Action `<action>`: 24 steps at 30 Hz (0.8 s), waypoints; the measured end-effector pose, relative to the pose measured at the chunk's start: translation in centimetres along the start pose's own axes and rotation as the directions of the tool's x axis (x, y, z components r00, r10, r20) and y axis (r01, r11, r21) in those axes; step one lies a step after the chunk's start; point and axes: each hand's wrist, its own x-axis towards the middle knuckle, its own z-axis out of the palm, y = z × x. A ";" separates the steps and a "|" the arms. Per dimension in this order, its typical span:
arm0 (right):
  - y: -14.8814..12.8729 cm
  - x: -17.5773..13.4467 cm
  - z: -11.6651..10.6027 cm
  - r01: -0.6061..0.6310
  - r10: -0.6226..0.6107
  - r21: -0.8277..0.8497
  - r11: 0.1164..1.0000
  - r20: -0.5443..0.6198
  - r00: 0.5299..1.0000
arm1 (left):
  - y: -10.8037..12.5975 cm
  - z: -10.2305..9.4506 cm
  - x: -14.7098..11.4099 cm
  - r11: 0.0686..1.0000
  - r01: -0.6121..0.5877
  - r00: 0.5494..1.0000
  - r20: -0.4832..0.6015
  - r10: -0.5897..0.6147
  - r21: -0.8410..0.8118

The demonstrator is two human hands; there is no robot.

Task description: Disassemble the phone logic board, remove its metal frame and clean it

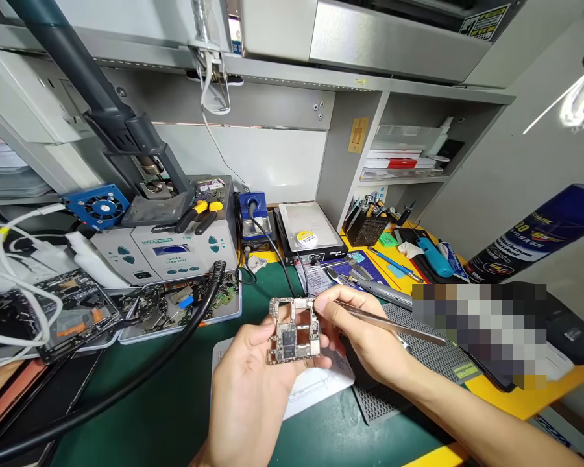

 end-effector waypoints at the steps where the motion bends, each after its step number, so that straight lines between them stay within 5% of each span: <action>1: -0.1 0.1 0.0 -0.007 0.007 0.013 1.000 -0.017 1.000 | 0.0 0.1 0.0 1.000 0.018 1.000 0.008 -0.018 -0.018; 8: -0.1 -0.1 0.2 -0.037 0.039 -0.027 0.999 0.081 0.996 | 0.5 0.4 0.5 0.993 0.115 0.992 -0.043 -0.117 -0.032; 11: -0.1 -0.4 0.2 0.037 -0.026 -0.118 0.992 0.087 0.996 | 0.7 0.4 0.4 0.997 0.075 0.993 -0.086 -0.076 -0.015; 18: -0.1 -1.0 0.0 0.241 -0.289 -0.253 0.937 -0.178 0.941 | 1.2 0.2 0.0 0.998 -0.050 0.982 -0.186 0.045 -0.025; 24: 0.7 -2.1 -0.7 0.295 -0.324 -0.279 0.914 -0.063 0.944 | 1.0 -0.1 0.2 0.989 -0.142 0.968 -0.202 0.146 0.034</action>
